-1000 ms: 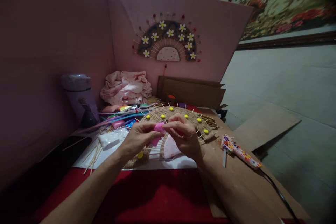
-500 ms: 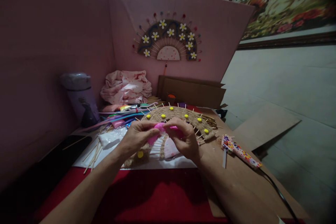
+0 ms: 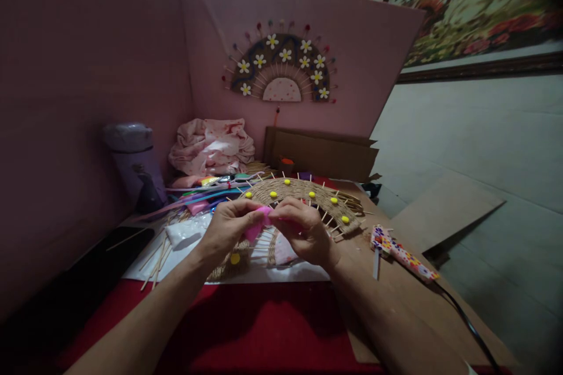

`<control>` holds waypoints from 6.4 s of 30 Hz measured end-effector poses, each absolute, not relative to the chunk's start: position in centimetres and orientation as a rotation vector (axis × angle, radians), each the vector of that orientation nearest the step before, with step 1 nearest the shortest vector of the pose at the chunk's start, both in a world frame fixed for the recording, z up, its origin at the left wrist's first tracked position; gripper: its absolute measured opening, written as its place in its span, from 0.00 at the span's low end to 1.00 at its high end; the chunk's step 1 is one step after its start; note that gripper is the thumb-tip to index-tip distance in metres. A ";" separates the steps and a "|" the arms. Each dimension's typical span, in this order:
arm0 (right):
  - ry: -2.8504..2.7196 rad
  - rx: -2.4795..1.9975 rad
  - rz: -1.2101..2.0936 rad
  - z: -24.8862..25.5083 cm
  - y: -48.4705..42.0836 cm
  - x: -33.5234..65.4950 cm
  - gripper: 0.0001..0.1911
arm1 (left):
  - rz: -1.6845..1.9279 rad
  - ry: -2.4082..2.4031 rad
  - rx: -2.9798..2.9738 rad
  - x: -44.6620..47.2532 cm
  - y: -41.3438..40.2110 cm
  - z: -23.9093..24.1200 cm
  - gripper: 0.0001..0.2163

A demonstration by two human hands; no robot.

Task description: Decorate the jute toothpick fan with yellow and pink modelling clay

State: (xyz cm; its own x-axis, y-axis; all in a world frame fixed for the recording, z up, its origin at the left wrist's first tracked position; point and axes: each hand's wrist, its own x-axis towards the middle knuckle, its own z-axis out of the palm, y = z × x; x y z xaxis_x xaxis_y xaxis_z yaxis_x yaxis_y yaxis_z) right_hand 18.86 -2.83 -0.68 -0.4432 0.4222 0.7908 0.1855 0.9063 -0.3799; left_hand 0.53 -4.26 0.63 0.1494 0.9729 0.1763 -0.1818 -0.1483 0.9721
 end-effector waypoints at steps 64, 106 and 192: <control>-1.831 -0.562 0.353 -2.4 -3.0 17.4 0.08 | 1.297 1.006 1.393 0.6 -3.7 0.2 0.16; -1.563 -0.681 1.124 -1.4 -1.7 18.6 0.18 | 1.373 0.755 1.062 0.4 -3.7 0.0 0.12; -1.627 -0.891 0.811 -1.8 -3.0 17.0 0.10 | 1.632 1.110 1.543 1.2 -3.3 -1.4 0.04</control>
